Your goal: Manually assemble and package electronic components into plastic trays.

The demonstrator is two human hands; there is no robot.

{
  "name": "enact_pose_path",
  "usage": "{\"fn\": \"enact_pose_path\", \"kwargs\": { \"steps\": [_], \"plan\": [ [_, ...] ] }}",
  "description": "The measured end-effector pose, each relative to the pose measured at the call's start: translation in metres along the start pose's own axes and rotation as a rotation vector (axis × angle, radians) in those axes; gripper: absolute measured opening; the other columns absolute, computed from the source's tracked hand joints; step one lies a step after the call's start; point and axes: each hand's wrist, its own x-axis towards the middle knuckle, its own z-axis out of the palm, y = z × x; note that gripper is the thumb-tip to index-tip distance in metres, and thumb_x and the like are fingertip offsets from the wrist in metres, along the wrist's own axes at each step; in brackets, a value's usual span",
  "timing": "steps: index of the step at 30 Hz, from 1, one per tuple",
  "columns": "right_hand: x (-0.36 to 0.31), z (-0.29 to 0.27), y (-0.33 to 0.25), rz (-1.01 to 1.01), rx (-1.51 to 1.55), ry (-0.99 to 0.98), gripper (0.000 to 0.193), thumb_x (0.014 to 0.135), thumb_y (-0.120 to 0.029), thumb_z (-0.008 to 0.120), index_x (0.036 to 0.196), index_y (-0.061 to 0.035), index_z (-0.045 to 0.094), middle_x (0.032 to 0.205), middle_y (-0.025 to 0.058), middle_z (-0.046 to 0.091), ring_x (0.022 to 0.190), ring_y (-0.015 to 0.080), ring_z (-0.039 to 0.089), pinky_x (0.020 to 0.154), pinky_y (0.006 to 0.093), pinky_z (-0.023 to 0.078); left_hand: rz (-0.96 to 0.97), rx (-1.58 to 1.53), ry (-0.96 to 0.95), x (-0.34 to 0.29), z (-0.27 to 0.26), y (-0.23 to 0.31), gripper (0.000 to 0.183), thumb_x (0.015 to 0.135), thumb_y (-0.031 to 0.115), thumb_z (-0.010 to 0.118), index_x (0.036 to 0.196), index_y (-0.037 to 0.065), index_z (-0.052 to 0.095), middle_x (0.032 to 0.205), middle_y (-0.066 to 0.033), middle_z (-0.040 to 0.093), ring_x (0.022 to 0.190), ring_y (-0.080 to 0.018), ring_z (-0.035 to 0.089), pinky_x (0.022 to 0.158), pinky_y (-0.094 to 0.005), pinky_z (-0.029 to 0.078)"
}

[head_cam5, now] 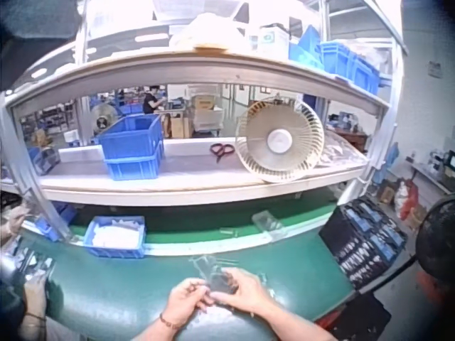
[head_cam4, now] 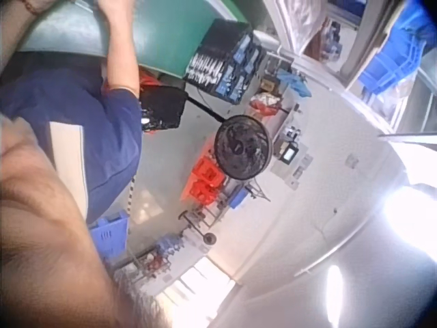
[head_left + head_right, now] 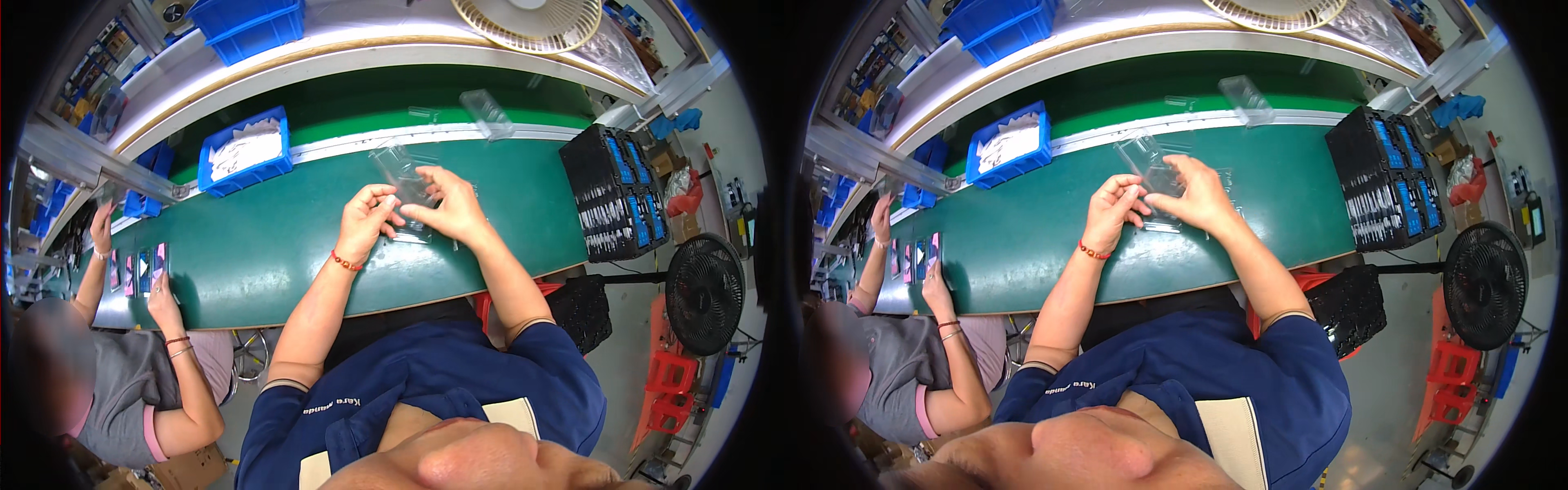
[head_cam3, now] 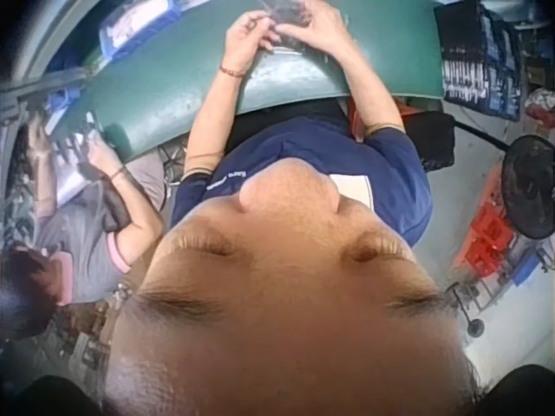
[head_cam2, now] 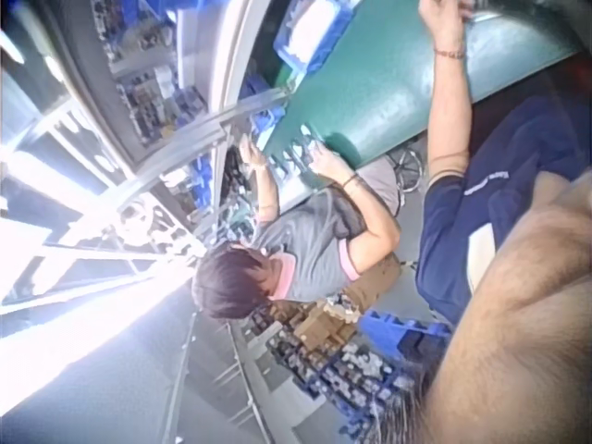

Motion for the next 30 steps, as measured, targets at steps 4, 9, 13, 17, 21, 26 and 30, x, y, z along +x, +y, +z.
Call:
{"fn": "enact_pose_path", "kwargs": {
  "steps": [4, 9, 13, 17, 21, 26, 30],
  "plan": [
    [-0.016, 0.015, -0.017, -0.033, -0.087, 0.093, 0.065, 0.068, -0.032, 0.082, 0.119, -0.0014, 0.057, 0.104, 0.0173, 0.063, 0.085, 0.0243, 0.065, 0.070, 0.0346, 0.055, -0.018, -0.054, -0.068, 0.004, -0.012, -0.009, 0.012, 0.093, 0.016, 0.059, 0.091, 0.005, 0.054, 0.088, -0.0055, 0.060, 0.067, -0.0113, 0.060, 0.048, -0.0211, 0.050],
    [-0.030, 0.006, -0.009, 0.148, 0.279, 0.183, 0.057, 0.073, -0.023, 0.079, 0.121, -0.0026, 0.055, 0.105, 0.0175, 0.062, 0.084, 0.0228, 0.065, 0.069, 0.0315, 0.055, 0.007, -0.315, -0.168, 0.000, -0.012, -0.006, 0.010, 0.093, 0.016, 0.059, 0.091, 0.006, 0.056, 0.081, -0.0029, 0.059, 0.067, -0.0106, 0.056, 0.048, -0.0227, 0.048],
    [-0.052, -0.045, 0.010, 0.270, -0.256, 0.373, 0.058, 0.075, -0.031, 0.074, 0.123, -0.0054, 0.055, 0.108, 0.0201, 0.061, 0.089, 0.0309, 0.064, 0.076, 0.0391, 0.053, -0.205, -0.144, -0.081, 0.000, -0.065, 0.019, 0.012, 0.090, 0.019, 0.063, 0.087, 0.008, 0.059, 0.077, -0.0021, 0.059, 0.068, -0.0112, 0.056, 0.046, -0.0231, 0.045],
    [-0.093, -0.067, 0.058, 0.328, -0.584, 0.394, 0.065, 0.073, -0.039, 0.075, 0.124, -0.0026, 0.054, 0.112, 0.0242, 0.058, 0.104, 0.0400, 0.056, 0.088, 0.0450, 0.047, -0.354, 0.168, 0.042, -0.008, -0.104, 0.037, 0.016, 0.087, 0.021, 0.067, 0.086, 0.006, 0.062, 0.071, -0.0034, 0.059, 0.056, -0.0123, 0.055, 0.044, -0.0268, 0.044],
    [-0.111, -0.061, 0.053, 0.133, -0.619, 0.245, 0.083, 0.068, -0.052, 0.076, 0.134, -0.0110, 0.049, 0.140, 0.0313, 0.033, 0.129, 0.0484, 0.032, 0.105, 0.0544, 0.030, 0.211, 1.246, 0.423, -0.020, -0.068, 0.033, 0.035, 0.078, 0.026, 0.073, 0.102, 0.003, 0.062, 0.085, -0.0102, 0.062, 0.076, -0.0256, 0.060, 0.069, -0.0381, 0.048],
    [-0.097, -0.041, 0.034, 0.043, -0.692, 0.005, 0.081, 0.067, -0.051, 0.076, 0.138, -0.0282, 0.046, 0.146, 0.0244, 0.028, 0.134, 0.0469, 0.025, 0.109, 0.0558, 0.022, 0.487, 1.581, -0.072, -0.041, -0.023, 0.019, 0.062, 0.078, 0.044, 0.069, 0.133, 0.023, 0.051, 0.143, -0.0210, 0.034, 0.133, -0.0431, 0.027, 0.108, -0.0579, 0.020],
    [-0.086, -0.030, 0.035, -0.107, -0.680, 0.010, 0.067, 0.075, -0.045, 0.071, 0.136, -0.0272, 0.049, 0.138, 0.0216, 0.040, 0.128, 0.0422, 0.035, 0.106, 0.0507, 0.030, 0.470, 1.603, -0.132, -0.054, -0.018, 0.003, 0.057, 0.077, 0.041, 0.070, 0.129, 0.022, 0.055, 0.142, -0.0211, 0.035, 0.133, -0.0401, 0.030, 0.108, -0.0579, 0.020]
  ]
}}
